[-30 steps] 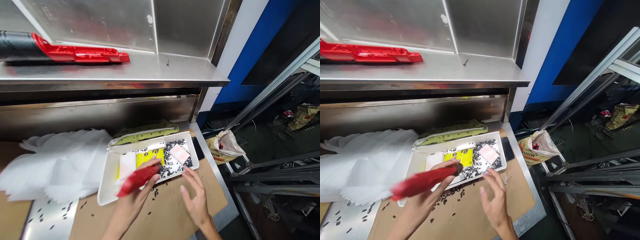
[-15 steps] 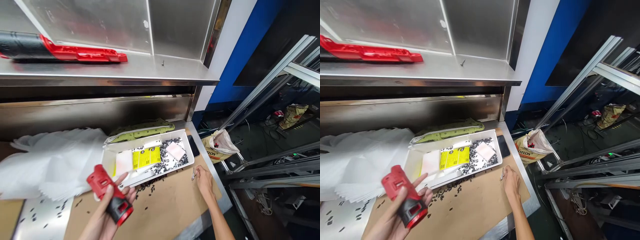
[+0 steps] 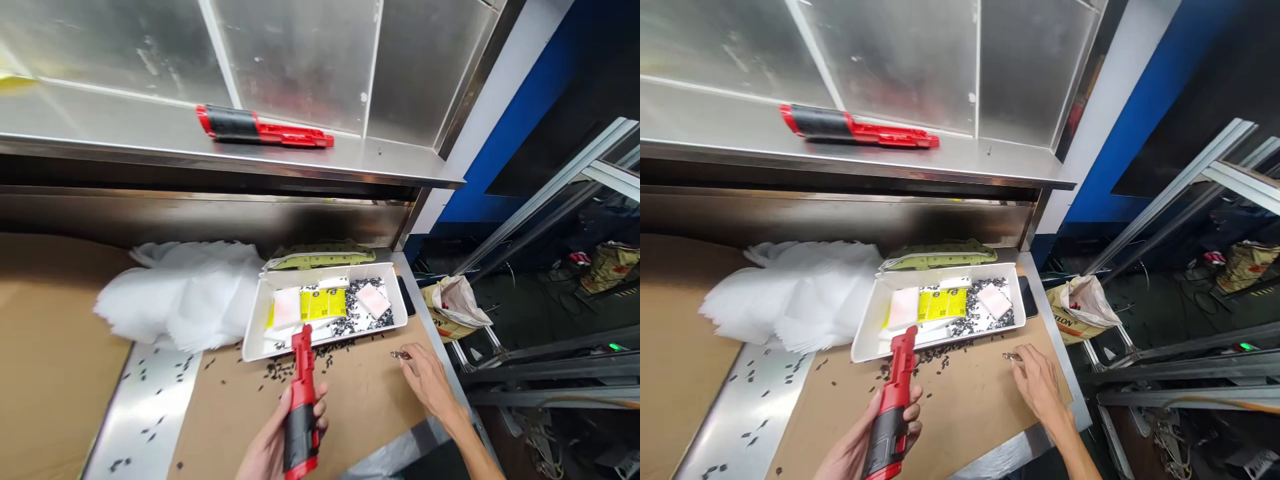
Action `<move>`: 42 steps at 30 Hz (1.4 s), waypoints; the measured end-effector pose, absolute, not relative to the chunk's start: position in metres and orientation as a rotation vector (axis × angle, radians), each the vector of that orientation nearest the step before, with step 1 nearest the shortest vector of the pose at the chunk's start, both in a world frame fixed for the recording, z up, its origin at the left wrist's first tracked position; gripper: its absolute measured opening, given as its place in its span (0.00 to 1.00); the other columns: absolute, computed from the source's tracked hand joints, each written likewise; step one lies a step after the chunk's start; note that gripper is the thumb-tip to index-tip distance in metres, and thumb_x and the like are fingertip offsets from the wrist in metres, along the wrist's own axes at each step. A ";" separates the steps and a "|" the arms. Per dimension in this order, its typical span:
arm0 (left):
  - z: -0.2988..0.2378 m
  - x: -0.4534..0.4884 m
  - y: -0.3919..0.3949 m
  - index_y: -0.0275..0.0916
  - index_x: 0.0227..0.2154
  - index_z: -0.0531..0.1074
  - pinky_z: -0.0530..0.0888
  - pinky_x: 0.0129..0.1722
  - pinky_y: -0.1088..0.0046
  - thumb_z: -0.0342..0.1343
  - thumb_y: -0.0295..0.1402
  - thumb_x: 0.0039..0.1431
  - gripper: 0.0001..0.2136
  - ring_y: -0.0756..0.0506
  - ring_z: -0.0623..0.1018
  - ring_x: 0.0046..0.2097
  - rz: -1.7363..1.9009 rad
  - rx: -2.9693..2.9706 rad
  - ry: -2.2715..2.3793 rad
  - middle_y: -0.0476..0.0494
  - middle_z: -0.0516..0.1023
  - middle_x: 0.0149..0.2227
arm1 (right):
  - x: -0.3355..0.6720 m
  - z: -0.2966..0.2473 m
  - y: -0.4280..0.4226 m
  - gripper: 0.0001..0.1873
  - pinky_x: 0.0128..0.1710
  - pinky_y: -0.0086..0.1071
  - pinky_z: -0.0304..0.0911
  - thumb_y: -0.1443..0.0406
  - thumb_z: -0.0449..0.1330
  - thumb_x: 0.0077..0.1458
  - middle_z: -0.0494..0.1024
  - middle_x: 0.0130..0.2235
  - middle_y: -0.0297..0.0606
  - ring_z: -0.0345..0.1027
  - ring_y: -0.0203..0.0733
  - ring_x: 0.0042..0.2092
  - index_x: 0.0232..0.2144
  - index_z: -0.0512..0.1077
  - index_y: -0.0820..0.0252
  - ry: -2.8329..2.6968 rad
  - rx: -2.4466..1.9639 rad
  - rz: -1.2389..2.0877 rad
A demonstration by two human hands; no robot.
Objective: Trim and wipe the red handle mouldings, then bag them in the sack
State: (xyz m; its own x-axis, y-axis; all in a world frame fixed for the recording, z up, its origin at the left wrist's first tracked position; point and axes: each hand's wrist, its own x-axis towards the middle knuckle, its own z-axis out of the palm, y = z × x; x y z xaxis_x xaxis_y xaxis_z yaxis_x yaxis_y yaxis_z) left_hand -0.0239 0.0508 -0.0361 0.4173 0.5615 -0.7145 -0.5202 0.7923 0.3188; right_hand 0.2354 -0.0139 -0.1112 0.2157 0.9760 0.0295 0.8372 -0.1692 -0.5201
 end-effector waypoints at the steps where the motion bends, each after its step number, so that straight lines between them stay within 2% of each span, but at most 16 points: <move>1: -0.032 -0.021 0.051 0.23 0.37 0.76 0.80 0.32 0.70 0.53 0.29 0.62 0.11 0.45 0.78 0.29 0.701 0.018 0.906 0.36 0.78 0.28 | 0.224 -0.093 -0.017 0.11 0.39 0.32 0.65 0.69 0.49 0.62 0.75 0.39 0.38 0.71 0.41 0.39 0.42 0.68 0.57 -1.707 -2.004 0.445; 3: -0.022 -0.014 0.049 0.22 0.35 0.75 0.81 0.36 0.65 0.50 0.26 0.63 0.11 0.45 0.80 0.30 0.760 -0.041 0.922 0.33 0.79 0.29 | 0.201 -0.053 -0.022 0.10 0.37 0.32 0.65 0.67 0.47 0.64 0.73 0.38 0.37 0.70 0.40 0.38 0.43 0.67 0.56 -1.785 -1.844 0.427; 6: -0.004 -0.005 0.046 0.21 0.40 0.74 0.82 0.38 0.61 0.49 0.24 0.63 0.11 0.42 0.82 0.34 0.834 -0.066 0.979 0.29 0.81 0.34 | 0.172 -0.002 -0.027 0.09 0.32 0.31 0.65 0.68 0.48 0.64 0.72 0.37 0.39 0.69 0.40 0.34 0.42 0.67 0.59 -1.930 -1.600 0.281; 9: 0.010 0.000 0.042 0.22 0.45 0.72 0.83 0.37 0.65 0.48 0.23 0.64 0.12 0.41 0.83 0.37 0.835 -0.041 1.030 0.27 0.82 0.40 | 0.153 0.021 -0.026 0.09 0.30 0.29 0.67 0.68 0.49 0.65 0.75 0.36 0.40 0.70 0.38 0.32 0.43 0.68 0.61 -2.034 -1.423 0.148; 13: 0.011 -0.003 0.035 0.27 0.52 0.69 0.82 0.33 0.73 0.50 0.23 0.63 0.15 0.46 0.83 0.34 0.833 -0.034 1.058 0.30 0.82 0.42 | 0.141 0.021 -0.025 0.13 0.27 0.30 0.67 0.64 0.48 0.67 0.78 0.32 0.40 0.71 0.39 0.28 0.46 0.68 0.65 -2.083 -1.306 0.011; 16: 0.002 -0.009 0.029 0.33 0.57 0.65 0.81 0.34 0.73 0.54 0.24 0.61 0.20 0.47 0.82 0.33 0.831 0.039 0.984 0.35 0.82 0.41 | 0.138 0.021 -0.027 0.11 0.25 0.29 0.67 0.66 0.50 0.65 0.78 0.31 0.38 0.71 0.38 0.27 0.45 0.70 0.64 -2.094 -1.324 0.009; 21: -0.006 -0.018 0.022 0.40 0.59 0.63 0.78 0.33 0.74 0.60 0.31 0.58 0.26 0.49 0.78 0.30 0.771 0.045 0.825 0.41 0.81 0.39 | 0.137 0.028 -0.032 0.08 0.23 0.26 0.66 0.69 0.53 0.63 0.79 0.29 0.37 0.69 0.35 0.24 0.40 0.72 0.63 -2.102 -1.317 -0.033; 25: -0.001 -0.022 0.020 0.39 0.61 0.61 0.78 0.37 0.69 0.61 0.33 0.58 0.29 0.47 0.78 0.31 0.757 0.008 0.747 0.41 0.80 0.38 | 0.135 0.030 -0.033 0.07 0.22 0.25 0.67 0.71 0.55 0.62 0.80 0.28 0.37 0.71 0.34 0.23 0.38 0.74 0.64 -2.084 -1.312 -0.081; 30: 0.003 -0.026 0.020 0.38 0.62 0.60 0.78 0.39 0.69 0.59 0.24 0.56 0.30 0.46 0.78 0.35 0.778 0.028 0.752 0.38 0.80 0.44 | 0.135 0.031 -0.033 0.07 0.22 0.25 0.67 0.72 0.56 0.61 0.80 0.28 0.37 0.71 0.34 0.23 0.38 0.75 0.65 -2.091 -1.307 -0.085; 36: 0.003 -0.023 0.020 0.42 0.61 0.61 0.78 0.39 0.71 0.60 0.25 0.55 0.30 0.47 0.78 0.35 0.764 0.052 0.777 0.40 0.79 0.44 | 0.135 0.031 -0.035 0.07 0.22 0.25 0.68 0.72 0.60 0.58 0.81 0.29 0.37 0.71 0.34 0.23 0.40 0.75 0.65 -2.140 -1.324 -0.106; 42: 0.005 -0.022 0.018 0.47 0.63 0.58 0.79 0.38 0.71 0.63 0.26 0.54 0.34 0.47 0.78 0.35 0.784 0.088 0.800 0.39 0.79 0.46 | 0.131 0.033 -0.031 0.06 0.20 0.26 0.66 0.73 0.58 0.59 0.80 0.28 0.36 0.70 0.34 0.22 0.36 0.76 0.66 -2.098 -1.309 -0.142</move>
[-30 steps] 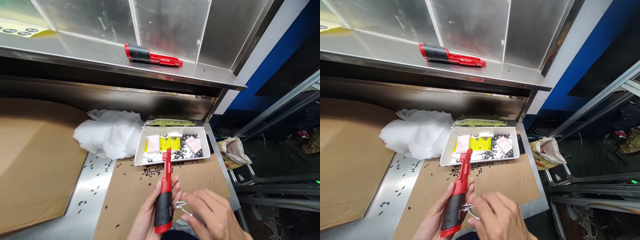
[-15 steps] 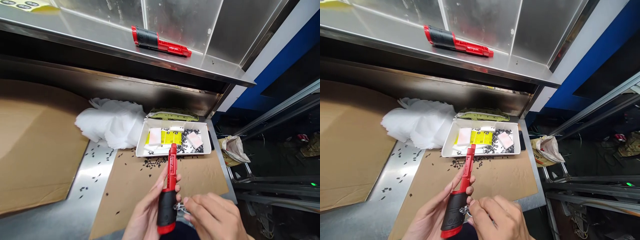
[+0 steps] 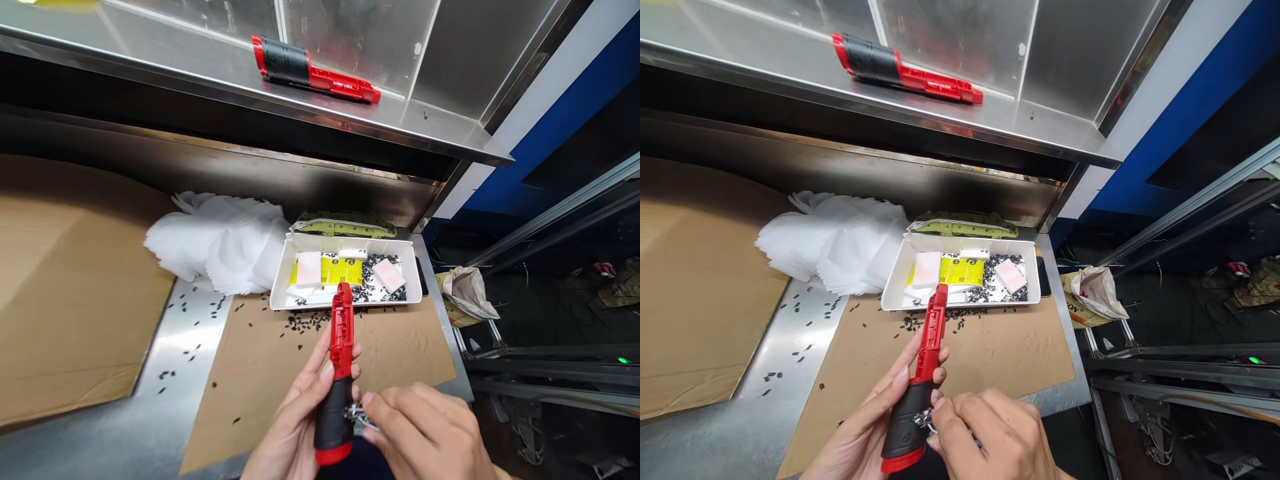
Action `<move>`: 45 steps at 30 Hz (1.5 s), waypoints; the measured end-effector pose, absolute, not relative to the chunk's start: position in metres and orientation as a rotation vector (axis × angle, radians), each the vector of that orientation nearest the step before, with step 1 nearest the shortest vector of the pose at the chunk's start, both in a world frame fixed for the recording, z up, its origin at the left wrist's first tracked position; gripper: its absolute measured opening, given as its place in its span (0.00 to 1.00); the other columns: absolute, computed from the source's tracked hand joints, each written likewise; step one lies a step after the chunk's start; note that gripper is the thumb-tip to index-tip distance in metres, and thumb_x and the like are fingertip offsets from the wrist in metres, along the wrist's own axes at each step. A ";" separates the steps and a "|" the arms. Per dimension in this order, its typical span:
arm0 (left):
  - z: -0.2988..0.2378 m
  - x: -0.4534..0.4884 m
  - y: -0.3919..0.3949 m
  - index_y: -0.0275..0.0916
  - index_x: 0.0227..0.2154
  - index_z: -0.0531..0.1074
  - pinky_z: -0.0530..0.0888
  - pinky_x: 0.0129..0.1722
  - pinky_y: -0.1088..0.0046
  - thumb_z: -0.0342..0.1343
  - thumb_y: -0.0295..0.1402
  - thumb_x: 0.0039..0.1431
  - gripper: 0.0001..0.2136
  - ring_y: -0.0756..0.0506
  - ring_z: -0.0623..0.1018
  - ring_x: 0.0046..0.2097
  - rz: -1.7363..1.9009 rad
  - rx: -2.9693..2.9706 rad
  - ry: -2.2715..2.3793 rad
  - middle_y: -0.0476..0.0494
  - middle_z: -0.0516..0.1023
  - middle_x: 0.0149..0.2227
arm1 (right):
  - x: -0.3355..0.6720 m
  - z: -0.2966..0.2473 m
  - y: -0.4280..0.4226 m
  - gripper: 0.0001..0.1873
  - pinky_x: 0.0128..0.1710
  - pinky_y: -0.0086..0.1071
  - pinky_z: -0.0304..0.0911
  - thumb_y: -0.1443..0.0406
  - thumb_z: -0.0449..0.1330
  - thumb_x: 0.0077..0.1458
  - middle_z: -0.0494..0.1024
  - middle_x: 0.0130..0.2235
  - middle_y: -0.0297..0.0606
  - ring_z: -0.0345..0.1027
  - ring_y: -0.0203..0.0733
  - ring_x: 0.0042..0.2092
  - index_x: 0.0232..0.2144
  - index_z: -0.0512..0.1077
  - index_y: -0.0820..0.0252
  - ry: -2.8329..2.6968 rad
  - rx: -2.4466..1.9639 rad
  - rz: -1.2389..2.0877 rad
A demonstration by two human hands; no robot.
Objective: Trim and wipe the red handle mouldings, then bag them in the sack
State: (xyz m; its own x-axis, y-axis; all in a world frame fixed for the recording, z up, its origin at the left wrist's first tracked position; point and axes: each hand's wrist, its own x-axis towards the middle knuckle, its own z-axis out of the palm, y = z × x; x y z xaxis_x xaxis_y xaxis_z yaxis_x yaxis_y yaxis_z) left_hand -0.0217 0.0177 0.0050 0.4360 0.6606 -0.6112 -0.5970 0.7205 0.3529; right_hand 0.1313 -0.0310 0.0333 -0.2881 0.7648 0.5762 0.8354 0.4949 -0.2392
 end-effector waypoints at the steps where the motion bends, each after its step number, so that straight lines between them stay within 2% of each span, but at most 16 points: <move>1: 0.005 -0.022 0.017 0.47 0.63 0.58 0.79 0.38 0.71 0.63 0.26 0.54 0.34 0.47 0.78 0.35 0.783 0.094 0.805 0.39 0.79 0.46 | 0.131 0.034 -0.031 0.06 0.20 0.26 0.66 0.73 0.58 0.59 0.80 0.28 0.36 0.70 0.34 0.22 0.35 0.76 0.66 -2.098 -1.306 -0.144; 9: 0.005 -0.021 0.017 0.47 0.64 0.55 0.79 0.38 0.71 0.61 0.26 0.55 0.34 0.47 0.78 0.35 0.763 0.111 0.827 0.41 0.80 0.42 | 0.132 0.034 -0.032 0.06 0.20 0.26 0.66 0.73 0.58 0.59 0.80 0.27 0.36 0.71 0.34 0.22 0.36 0.76 0.66 -2.093 -1.317 -0.146; 12: 0.004 -0.020 0.018 0.48 0.62 0.59 0.79 0.38 0.71 0.61 0.26 0.55 0.33 0.47 0.78 0.35 0.754 0.100 0.827 0.41 0.80 0.42 | 0.133 0.034 -0.033 0.07 0.20 0.25 0.67 0.72 0.58 0.60 0.81 0.28 0.37 0.71 0.33 0.23 0.36 0.76 0.66 -2.105 -1.318 -0.148; 17: 0.000 -0.020 0.019 0.48 0.56 0.69 0.79 0.38 0.71 0.64 0.27 0.53 0.27 0.46 0.77 0.39 0.767 0.102 0.868 0.39 0.79 0.47 | 0.135 0.030 -0.035 0.06 0.21 0.26 0.67 0.72 0.59 0.59 0.81 0.29 0.36 0.71 0.33 0.23 0.37 0.76 0.66 -2.125 -1.343 -0.137; 20: 0.000 -0.018 0.019 0.49 0.54 0.71 0.79 0.38 0.70 0.65 0.28 0.52 0.25 0.46 0.77 0.41 0.765 0.111 0.894 0.39 0.78 0.48 | 0.136 0.027 -0.038 0.07 0.22 0.26 0.68 0.73 0.60 0.57 0.81 0.29 0.35 0.71 0.33 0.23 0.39 0.75 0.66 -2.161 -1.345 -0.136; 26: 0.003 -0.017 0.018 0.48 0.55 0.70 0.79 0.38 0.70 0.66 0.27 0.51 0.27 0.48 0.76 0.36 0.750 0.128 0.880 0.39 0.77 0.49 | 0.136 0.026 -0.038 0.07 0.24 0.25 0.69 0.74 0.60 0.57 0.81 0.29 0.37 0.73 0.34 0.24 0.39 0.75 0.66 -2.159 -1.338 -0.140; 31: 0.002 -0.019 0.019 0.48 0.55 0.70 0.79 0.36 0.71 0.66 0.27 0.50 0.27 0.46 0.77 0.37 0.732 0.111 0.843 0.40 0.78 0.45 | 0.133 0.032 -0.035 0.08 0.22 0.26 0.69 0.75 0.56 0.59 0.80 0.26 0.37 0.73 0.35 0.22 0.35 0.76 0.67 -2.100 -1.308 -0.086; 36: 0.003 -0.019 0.019 0.44 0.56 0.69 0.78 0.37 0.70 0.62 0.25 0.54 0.25 0.46 0.77 0.36 0.731 0.088 0.790 0.38 0.79 0.40 | 0.142 0.045 -0.040 0.04 0.24 0.24 0.70 0.71 0.60 0.59 0.82 0.28 0.35 0.75 0.34 0.25 0.38 0.74 0.64 -1.940 -1.298 -0.065; 39: 0.004 -0.018 0.020 0.43 0.56 0.69 0.79 0.37 0.71 0.61 0.24 0.55 0.24 0.46 0.78 0.37 0.732 0.074 0.793 0.37 0.79 0.43 | 0.146 0.047 -0.042 0.06 0.25 0.25 0.71 0.71 0.60 0.59 0.82 0.29 0.36 0.75 0.35 0.25 0.40 0.74 0.64 -1.997 -1.321 -0.072; 45: 0.001 -0.021 0.017 0.47 0.56 0.68 0.78 0.38 0.71 0.61 0.26 0.55 0.25 0.47 0.77 0.37 0.724 0.102 0.769 0.42 0.79 0.39 | 0.139 0.034 -0.040 0.07 0.26 0.24 0.72 0.72 0.59 0.59 0.82 0.31 0.38 0.75 0.34 0.26 0.39 0.75 0.66 -2.125 -1.304 -0.108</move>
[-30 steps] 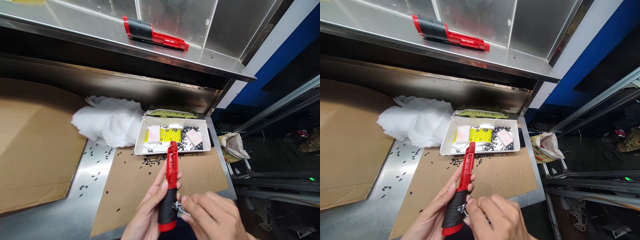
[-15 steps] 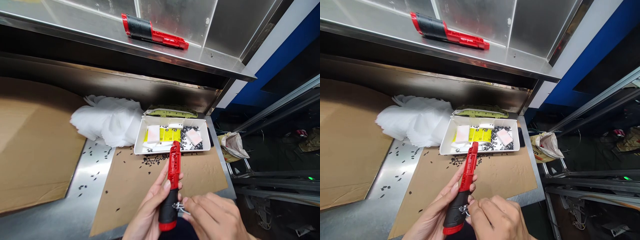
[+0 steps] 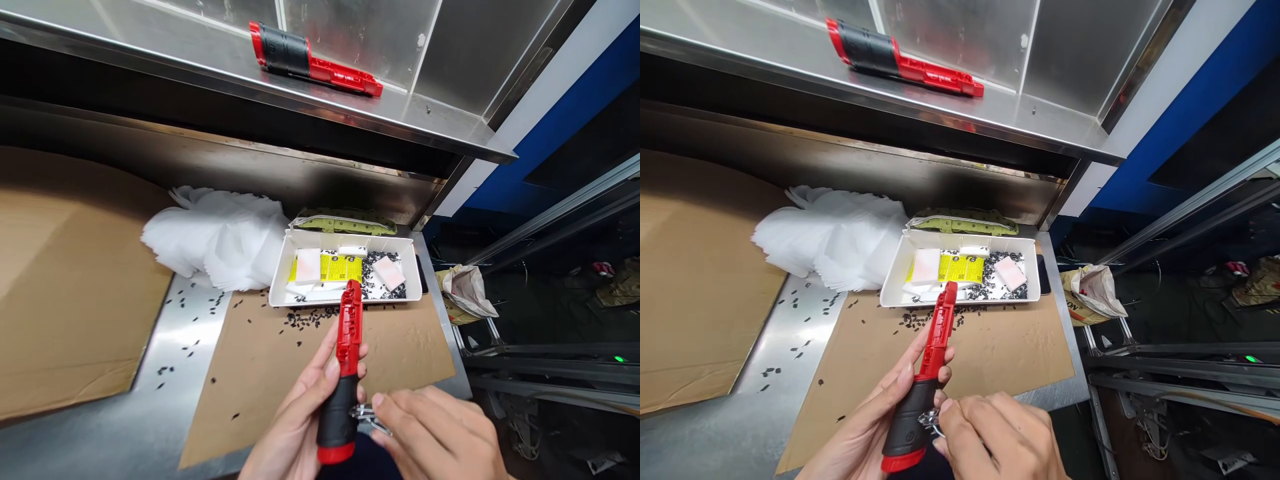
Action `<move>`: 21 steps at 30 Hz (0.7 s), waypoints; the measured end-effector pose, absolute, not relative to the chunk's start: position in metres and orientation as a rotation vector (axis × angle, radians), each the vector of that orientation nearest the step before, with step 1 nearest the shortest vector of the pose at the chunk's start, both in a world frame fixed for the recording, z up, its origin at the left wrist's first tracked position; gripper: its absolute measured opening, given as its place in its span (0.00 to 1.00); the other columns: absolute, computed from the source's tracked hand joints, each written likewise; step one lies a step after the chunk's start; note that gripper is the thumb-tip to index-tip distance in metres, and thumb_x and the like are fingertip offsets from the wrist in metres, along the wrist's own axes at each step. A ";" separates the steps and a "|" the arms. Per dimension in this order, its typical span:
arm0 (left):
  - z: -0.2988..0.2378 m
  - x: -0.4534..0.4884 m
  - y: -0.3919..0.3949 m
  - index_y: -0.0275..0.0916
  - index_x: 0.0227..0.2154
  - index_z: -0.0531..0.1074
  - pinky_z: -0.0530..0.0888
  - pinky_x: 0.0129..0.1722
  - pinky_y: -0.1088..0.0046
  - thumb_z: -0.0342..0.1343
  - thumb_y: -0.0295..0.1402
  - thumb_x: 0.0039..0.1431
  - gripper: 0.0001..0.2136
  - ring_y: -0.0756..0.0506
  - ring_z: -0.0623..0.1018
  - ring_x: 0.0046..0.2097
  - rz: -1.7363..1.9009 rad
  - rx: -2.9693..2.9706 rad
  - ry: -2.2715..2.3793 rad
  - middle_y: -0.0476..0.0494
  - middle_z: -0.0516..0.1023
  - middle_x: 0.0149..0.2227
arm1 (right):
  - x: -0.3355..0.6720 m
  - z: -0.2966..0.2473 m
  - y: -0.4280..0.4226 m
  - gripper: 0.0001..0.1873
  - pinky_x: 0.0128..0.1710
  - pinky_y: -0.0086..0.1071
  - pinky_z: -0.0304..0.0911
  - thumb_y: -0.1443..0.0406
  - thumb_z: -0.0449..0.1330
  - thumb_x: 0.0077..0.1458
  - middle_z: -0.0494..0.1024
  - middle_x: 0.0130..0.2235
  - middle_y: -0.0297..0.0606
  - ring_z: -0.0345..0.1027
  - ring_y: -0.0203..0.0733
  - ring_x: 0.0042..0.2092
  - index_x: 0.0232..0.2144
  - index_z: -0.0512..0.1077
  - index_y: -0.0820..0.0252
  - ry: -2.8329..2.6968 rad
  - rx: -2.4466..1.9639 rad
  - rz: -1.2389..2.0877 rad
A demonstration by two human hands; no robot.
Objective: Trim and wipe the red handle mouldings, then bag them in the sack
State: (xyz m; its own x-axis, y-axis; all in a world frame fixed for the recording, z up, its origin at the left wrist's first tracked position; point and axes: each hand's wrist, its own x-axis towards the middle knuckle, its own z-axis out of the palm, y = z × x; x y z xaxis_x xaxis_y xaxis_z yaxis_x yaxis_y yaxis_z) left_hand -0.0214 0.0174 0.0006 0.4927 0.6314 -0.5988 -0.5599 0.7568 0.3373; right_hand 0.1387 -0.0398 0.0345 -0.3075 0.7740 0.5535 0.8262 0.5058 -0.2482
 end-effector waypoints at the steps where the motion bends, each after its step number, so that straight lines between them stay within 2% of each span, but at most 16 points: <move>1: 0.000 -0.022 0.017 0.48 0.56 0.68 0.78 0.38 0.71 0.62 0.27 0.55 0.25 0.47 0.77 0.37 0.725 0.099 0.772 0.42 0.79 0.40 | 0.137 0.034 -0.039 0.07 0.26 0.24 0.71 0.72 0.60 0.58 0.82 0.30 0.37 0.75 0.34 0.25 0.39 0.75 0.66 -2.130 -1.303 -0.118; 7: 0.004 -0.019 0.019 0.52 0.54 0.71 0.78 0.39 0.70 0.65 0.28 0.52 0.26 0.46 0.76 0.40 0.735 0.100 0.798 0.43 0.78 0.42 | 0.134 0.037 -0.036 0.05 0.25 0.24 0.71 0.74 0.59 0.58 0.81 0.29 0.36 0.74 0.34 0.24 0.36 0.76 0.67 -2.113 -1.315 -0.159; 14: 0.010 -0.017 0.021 0.52 0.53 0.72 0.77 0.36 0.71 0.67 0.31 0.50 0.26 0.47 0.75 0.37 0.724 0.111 0.780 0.43 0.78 0.40 | 0.136 0.034 -0.037 0.05 0.27 0.24 0.70 0.74 0.60 0.57 0.81 0.30 0.36 0.74 0.33 0.25 0.36 0.76 0.68 -2.145 -1.319 -0.175; 21: 0.014 -0.014 0.024 0.52 0.55 0.69 0.75 0.34 0.73 0.69 0.32 0.46 0.31 0.49 0.75 0.32 0.703 0.145 0.794 0.45 0.79 0.37 | 0.135 0.034 -0.038 0.06 0.26 0.25 0.70 0.76 0.59 0.57 0.81 0.29 0.36 0.73 0.33 0.25 0.36 0.76 0.68 -2.199 -1.348 -0.181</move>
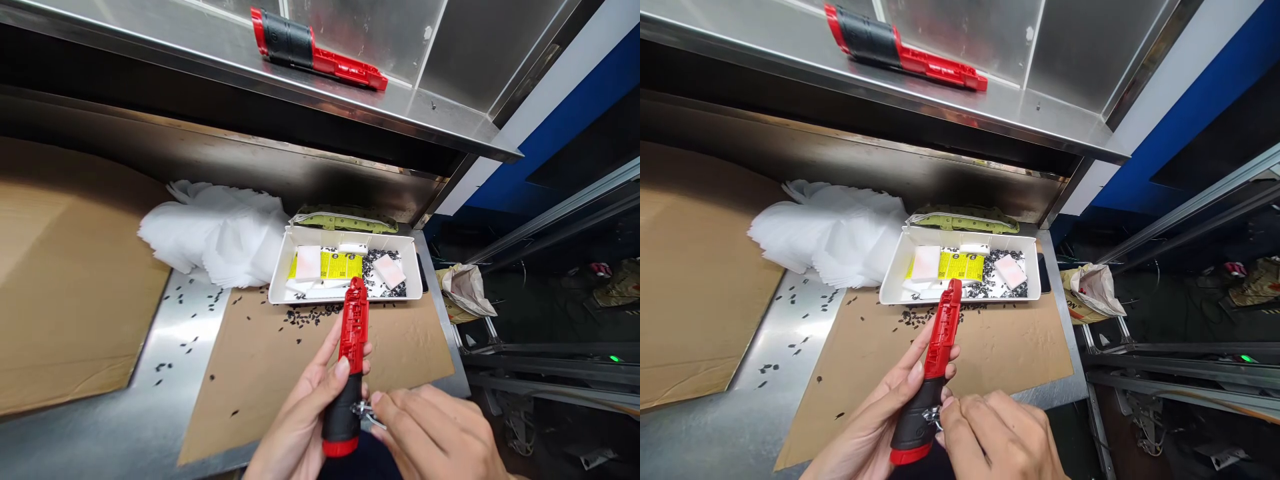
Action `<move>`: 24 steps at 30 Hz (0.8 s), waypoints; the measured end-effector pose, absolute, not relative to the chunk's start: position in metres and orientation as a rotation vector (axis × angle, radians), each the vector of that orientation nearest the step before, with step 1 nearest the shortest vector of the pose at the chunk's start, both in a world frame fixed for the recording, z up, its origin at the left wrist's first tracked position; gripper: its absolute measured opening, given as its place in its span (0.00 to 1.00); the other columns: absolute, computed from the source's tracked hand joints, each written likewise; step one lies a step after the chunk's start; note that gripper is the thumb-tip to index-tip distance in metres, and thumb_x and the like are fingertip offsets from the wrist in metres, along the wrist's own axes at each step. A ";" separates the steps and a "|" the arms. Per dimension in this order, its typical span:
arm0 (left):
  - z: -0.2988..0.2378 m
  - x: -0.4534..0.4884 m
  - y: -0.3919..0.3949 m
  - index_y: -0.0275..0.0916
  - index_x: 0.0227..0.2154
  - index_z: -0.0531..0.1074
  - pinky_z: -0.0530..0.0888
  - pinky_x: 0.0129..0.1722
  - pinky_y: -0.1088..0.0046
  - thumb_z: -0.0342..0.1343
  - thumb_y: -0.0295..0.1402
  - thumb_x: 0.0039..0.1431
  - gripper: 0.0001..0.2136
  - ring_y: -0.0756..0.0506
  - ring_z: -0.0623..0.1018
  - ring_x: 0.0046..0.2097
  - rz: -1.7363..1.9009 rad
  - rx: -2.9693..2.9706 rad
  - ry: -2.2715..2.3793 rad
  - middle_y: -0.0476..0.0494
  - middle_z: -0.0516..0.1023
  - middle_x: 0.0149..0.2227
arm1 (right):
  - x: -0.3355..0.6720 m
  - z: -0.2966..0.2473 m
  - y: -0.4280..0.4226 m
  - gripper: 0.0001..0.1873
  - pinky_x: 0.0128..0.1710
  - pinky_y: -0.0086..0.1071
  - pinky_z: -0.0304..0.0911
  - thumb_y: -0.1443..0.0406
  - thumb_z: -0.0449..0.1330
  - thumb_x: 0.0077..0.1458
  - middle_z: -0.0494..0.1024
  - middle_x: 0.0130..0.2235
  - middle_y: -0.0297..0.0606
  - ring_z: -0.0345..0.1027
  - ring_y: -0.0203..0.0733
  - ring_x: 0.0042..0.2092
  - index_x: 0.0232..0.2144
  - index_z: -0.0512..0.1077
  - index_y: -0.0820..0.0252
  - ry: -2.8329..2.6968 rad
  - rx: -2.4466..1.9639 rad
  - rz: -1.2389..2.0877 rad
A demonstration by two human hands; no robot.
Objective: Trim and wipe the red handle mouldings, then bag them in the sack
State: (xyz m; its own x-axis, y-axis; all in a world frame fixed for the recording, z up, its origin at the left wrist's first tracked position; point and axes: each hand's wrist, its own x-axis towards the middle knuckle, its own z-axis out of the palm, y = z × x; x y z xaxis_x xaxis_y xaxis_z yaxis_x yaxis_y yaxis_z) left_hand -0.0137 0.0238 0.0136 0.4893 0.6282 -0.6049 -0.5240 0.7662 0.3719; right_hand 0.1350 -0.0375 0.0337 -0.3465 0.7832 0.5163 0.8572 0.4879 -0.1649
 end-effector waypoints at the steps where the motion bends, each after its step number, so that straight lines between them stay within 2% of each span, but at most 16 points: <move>1: 0.013 -0.014 0.024 0.52 0.55 0.69 0.75 0.34 0.73 0.69 0.32 0.46 0.31 0.49 0.75 0.32 0.700 0.144 0.805 0.45 0.79 0.37 | 0.134 0.034 -0.037 0.07 0.25 0.25 0.69 0.76 0.58 0.57 0.81 0.29 0.37 0.73 0.34 0.25 0.36 0.76 0.68 -2.195 -1.349 -0.172; 5: 0.007 -0.016 0.025 0.51 0.52 0.73 0.76 0.36 0.74 0.69 0.32 0.47 0.27 0.49 0.76 0.34 0.697 0.125 0.799 0.44 0.79 0.38 | 0.135 0.040 -0.035 0.07 0.24 0.24 0.69 0.74 0.56 0.60 0.81 0.27 0.36 0.73 0.34 0.24 0.35 0.75 0.67 -2.081 -1.315 -0.105; 9: 0.003 -0.019 0.025 0.50 0.50 0.74 0.78 0.36 0.73 0.67 0.29 0.49 0.23 0.48 0.77 0.37 0.712 0.124 0.748 0.41 0.80 0.42 | 0.143 0.048 -0.038 0.04 0.27 0.23 0.70 0.71 0.59 0.60 0.81 0.27 0.34 0.74 0.33 0.25 0.35 0.75 0.63 -1.869 -1.368 -0.214; 12: 0.002 -0.018 0.025 0.50 0.49 0.75 0.78 0.37 0.73 0.67 0.29 0.49 0.22 0.48 0.77 0.37 0.710 0.111 0.744 0.41 0.80 0.43 | 0.147 0.049 -0.040 0.05 0.28 0.23 0.71 0.71 0.59 0.59 0.82 0.28 0.36 0.75 0.34 0.25 0.36 0.76 0.65 -2.028 -1.347 -0.195; 19: 0.009 -0.017 0.021 0.53 0.50 0.74 0.78 0.37 0.73 0.68 0.31 0.48 0.24 0.47 0.77 0.38 0.734 0.129 0.793 0.45 0.79 0.38 | 0.136 0.036 -0.039 0.06 0.26 0.23 0.70 0.73 0.60 0.58 0.81 0.30 0.35 0.74 0.33 0.25 0.38 0.76 0.67 -2.170 -1.356 -0.197; 24: 0.016 -0.016 0.022 0.55 0.49 0.75 0.77 0.36 0.75 0.70 0.31 0.45 0.25 0.49 0.76 0.34 0.721 0.106 0.791 0.47 0.79 0.35 | 0.134 0.035 -0.038 0.05 0.26 0.24 0.70 0.73 0.60 0.58 0.81 0.30 0.34 0.74 0.33 0.25 0.37 0.76 0.68 -2.171 -1.339 -0.207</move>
State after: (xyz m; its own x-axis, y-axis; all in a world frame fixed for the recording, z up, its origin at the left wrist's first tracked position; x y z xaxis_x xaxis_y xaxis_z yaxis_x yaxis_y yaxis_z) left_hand -0.0158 0.0219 0.0156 0.4802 0.6282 -0.6122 -0.5520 0.7588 0.3456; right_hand 0.1340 -0.0383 0.0353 -0.3325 0.7700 0.5445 0.8592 0.4854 -0.1617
